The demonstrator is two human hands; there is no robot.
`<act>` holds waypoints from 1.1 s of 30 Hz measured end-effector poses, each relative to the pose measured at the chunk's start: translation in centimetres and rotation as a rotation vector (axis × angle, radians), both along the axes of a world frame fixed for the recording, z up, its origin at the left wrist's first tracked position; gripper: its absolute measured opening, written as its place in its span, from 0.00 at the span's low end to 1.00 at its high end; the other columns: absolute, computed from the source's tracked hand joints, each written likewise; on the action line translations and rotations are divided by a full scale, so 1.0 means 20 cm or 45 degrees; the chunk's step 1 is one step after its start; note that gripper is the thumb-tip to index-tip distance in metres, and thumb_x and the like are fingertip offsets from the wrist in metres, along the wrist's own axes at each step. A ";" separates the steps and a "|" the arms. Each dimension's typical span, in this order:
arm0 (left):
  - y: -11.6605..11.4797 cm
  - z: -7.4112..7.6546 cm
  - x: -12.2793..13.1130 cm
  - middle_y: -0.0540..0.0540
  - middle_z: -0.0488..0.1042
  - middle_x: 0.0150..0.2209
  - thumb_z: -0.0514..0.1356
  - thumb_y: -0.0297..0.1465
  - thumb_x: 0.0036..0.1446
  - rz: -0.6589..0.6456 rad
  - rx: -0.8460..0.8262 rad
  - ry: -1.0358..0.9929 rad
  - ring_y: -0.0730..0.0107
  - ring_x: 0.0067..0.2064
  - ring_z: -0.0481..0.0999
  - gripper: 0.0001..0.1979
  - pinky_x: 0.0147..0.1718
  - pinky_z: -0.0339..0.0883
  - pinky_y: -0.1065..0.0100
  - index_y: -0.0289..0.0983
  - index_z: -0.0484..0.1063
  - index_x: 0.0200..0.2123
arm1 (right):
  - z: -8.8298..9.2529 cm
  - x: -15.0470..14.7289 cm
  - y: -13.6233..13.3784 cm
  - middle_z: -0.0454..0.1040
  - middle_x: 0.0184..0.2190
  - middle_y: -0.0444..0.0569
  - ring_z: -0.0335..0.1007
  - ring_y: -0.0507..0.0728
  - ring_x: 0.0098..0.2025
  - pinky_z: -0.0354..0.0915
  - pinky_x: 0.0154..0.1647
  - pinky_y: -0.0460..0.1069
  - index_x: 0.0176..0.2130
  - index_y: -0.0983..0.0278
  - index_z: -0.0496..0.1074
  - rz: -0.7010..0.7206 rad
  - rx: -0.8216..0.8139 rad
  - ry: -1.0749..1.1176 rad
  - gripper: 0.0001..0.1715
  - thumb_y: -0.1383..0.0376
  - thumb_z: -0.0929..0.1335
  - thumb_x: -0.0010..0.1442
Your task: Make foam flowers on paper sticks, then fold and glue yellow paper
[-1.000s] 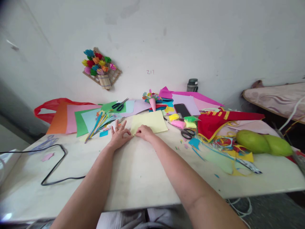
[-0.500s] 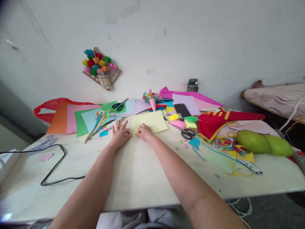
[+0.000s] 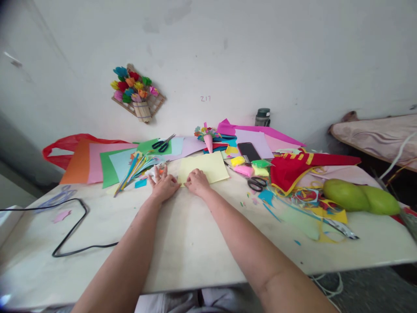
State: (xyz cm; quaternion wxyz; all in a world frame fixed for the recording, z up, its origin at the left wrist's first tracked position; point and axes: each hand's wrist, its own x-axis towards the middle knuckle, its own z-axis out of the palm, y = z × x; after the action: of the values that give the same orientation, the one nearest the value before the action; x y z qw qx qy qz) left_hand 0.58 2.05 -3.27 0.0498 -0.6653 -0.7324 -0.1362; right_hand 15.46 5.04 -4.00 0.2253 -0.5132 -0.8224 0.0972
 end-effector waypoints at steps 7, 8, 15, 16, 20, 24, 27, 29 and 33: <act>-0.02 0.03 0.00 0.47 0.36 0.64 0.54 0.48 0.46 0.153 -0.049 0.029 0.50 0.60 0.17 0.32 0.52 0.16 0.41 0.47 0.58 0.56 | 0.02 -0.02 -0.01 0.35 0.64 0.46 0.22 0.60 0.64 0.29 0.58 0.58 0.57 0.55 0.54 -0.006 -0.118 -0.271 0.27 0.57 0.58 0.58; -0.02 0.03 0.00 0.47 0.36 0.64 0.53 0.48 0.46 0.171 -0.040 0.060 0.50 0.60 0.16 0.33 0.52 0.15 0.41 0.47 0.56 0.57 | 0.02 -0.02 -0.01 0.33 0.64 0.45 0.18 0.60 0.63 0.26 0.58 0.59 0.59 0.55 0.51 0.018 -0.148 -0.317 0.29 0.57 0.57 0.59; -0.04 0.04 0.07 0.49 0.37 0.64 0.50 0.48 0.49 0.094 0.094 0.202 0.53 0.60 0.17 0.34 0.53 0.13 0.46 0.46 0.52 0.59 | 0.01 -0.02 0.00 0.31 0.64 0.44 0.15 0.59 0.63 0.22 0.58 0.60 0.62 0.54 0.42 0.084 -0.160 -0.406 0.30 0.58 0.52 0.61; -0.03 0.03 0.07 0.49 0.37 0.64 0.50 0.48 0.48 0.085 0.085 0.196 0.53 0.61 0.17 0.34 0.52 0.12 0.46 0.46 0.53 0.59 | 0.01 -0.02 0.00 0.31 0.64 0.44 0.15 0.59 0.63 0.22 0.58 0.60 0.62 0.54 0.41 0.083 -0.156 -0.407 0.30 0.58 0.51 0.61; -0.03 0.02 0.08 0.49 0.37 0.64 0.50 0.47 0.48 0.132 0.039 0.150 0.52 0.60 0.17 0.32 0.52 0.12 0.45 0.47 0.55 0.57 | 0.01 -0.02 -0.01 0.32 0.64 0.45 0.16 0.59 0.63 0.23 0.58 0.60 0.62 0.56 0.41 0.082 -0.137 -0.414 0.31 0.58 0.51 0.60; -0.03 0.02 0.06 0.49 0.36 0.64 0.50 0.45 0.49 0.198 0.001 0.103 0.52 0.60 0.16 0.30 0.51 0.12 0.44 0.50 0.55 0.57 | 0.01 -0.02 -0.02 0.32 0.64 0.45 0.16 0.59 0.63 0.23 0.58 0.60 0.62 0.56 0.41 0.059 -0.112 -0.417 0.32 0.58 0.52 0.60; -0.05 0.02 0.05 0.50 0.37 0.64 0.50 0.42 0.50 0.225 -0.004 0.095 0.52 0.60 0.17 0.28 0.51 0.11 0.44 0.51 0.55 0.57 | 0.00 -0.01 -0.02 0.34 0.64 0.45 0.16 0.59 0.63 0.22 0.58 0.61 0.62 0.57 0.42 0.027 -0.093 -0.425 0.32 0.58 0.51 0.60; -0.06 0.02 0.05 0.50 0.37 0.64 0.50 0.40 0.51 0.240 0.040 0.116 0.52 0.60 0.17 0.27 0.51 0.12 0.44 0.51 0.55 0.57 | 0.00 -0.01 -0.03 0.34 0.64 0.45 0.16 0.59 0.63 0.21 0.58 0.61 0.62 0.57 0.42 0.011 -0.088 -0.430 0.32 0.58 0.51 0.60; -0.09 0.03 0.08 0.49 0.35 0.64 0.49 0.35 0.52 0.232 0.239 0.183 0.55 0.61 0.18 0.27 0.53 0.14 0.46 0.46 0.55 0.58 | 0.00 -0.01 -0.04 0.35 0.64 0.46 0.16 0.59 0.63 0.20 0.58 0.61 0.62 0.58 0.42 -0.001 -0.076 -0.433 0.31 0.58 0.50 0.60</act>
State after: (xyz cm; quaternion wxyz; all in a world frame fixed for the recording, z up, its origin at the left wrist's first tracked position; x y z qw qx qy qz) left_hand 2.23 0.28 -2.72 0.1762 -0.5964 -0.7684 -0.1511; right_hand 15.17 4.29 -4.08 0.0677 -0.5290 -0.8452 0.0332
